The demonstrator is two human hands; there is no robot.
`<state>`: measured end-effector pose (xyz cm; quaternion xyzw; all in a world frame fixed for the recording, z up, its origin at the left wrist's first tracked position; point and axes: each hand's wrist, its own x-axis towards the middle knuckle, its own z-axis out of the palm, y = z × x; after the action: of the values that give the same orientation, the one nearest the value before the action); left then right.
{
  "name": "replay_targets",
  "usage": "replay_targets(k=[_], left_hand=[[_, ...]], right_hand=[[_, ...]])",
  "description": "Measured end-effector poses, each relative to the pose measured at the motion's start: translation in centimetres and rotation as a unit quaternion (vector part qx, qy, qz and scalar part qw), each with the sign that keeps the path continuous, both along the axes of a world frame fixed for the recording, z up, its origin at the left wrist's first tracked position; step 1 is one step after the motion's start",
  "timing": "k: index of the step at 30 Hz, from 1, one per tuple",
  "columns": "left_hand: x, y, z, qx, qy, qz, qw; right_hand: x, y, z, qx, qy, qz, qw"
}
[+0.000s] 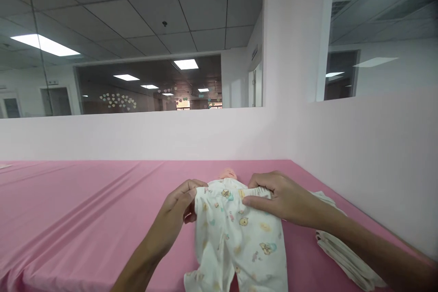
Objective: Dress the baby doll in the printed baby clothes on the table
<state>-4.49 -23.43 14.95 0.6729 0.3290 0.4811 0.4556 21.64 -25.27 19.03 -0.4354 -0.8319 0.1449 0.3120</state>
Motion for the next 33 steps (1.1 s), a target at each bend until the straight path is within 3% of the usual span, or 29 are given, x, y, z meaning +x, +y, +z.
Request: replay_targets(k=[3, 7, 9, 13, 15, 20, 27, 29, 33], left_hand=[[0.4, -1.0, 1.5, 0.010, 0.006, 0.026, 1.000], [1.5, -1.9, 2.8, 0.090, 0.095, 0.030, 0.991], [2.1, -2.2, 3.2, 0.127, 0.144, 0.036, 0.981], [2.3, -2.5, 3.7, 0.170, 0.234, 0.045, 0.956], [1.6, -2.5, 4.0, 0.162, 0.276, 0.024, 0.947], [-0.5, -1.7, 4.7, 0.112, 0.347, -0.103, 0.925], [-1.5, 0.2, 3.4, 0.006, 0.232, -0.287, 0.929], [-1.5, 0.3, 3.2, -0.013, 0.212, -0.286, 0.934], [-1.5, 0.2, 3.4, -0.021, 0.211, -0.206, 0.955]], right_hand=[[-0.9, -0.3, 1.0, -0.023, -0.025, 0.024, 0.999], [-2.2, 0.3, 1.8, -0.140, -0.031, 0.112, 0.983], [-2.9, 0.8, 1.5, -0.187, 0.005, 0.155, 0.970], [-3.7, 1.0, 0.6, -0.208, 0.103, 0.179, 0.956], [-3.6, 0.8, 0.4, -0.236, 0.119, 0.181, 0.947], [-2.6, 0.3, 0.9, -0.260, 0.115, 0.141, 0.948], [-2.2, -0.3, 1.3, -0.279, 0.095, 0.150, 0.944], [-2.2, -0.4, 1.3, -0.270, 0.082, 0.146, 0.948], [-2.2, -0.2, 1.0, -0.254, 0.062, 0.140, 0.955]])
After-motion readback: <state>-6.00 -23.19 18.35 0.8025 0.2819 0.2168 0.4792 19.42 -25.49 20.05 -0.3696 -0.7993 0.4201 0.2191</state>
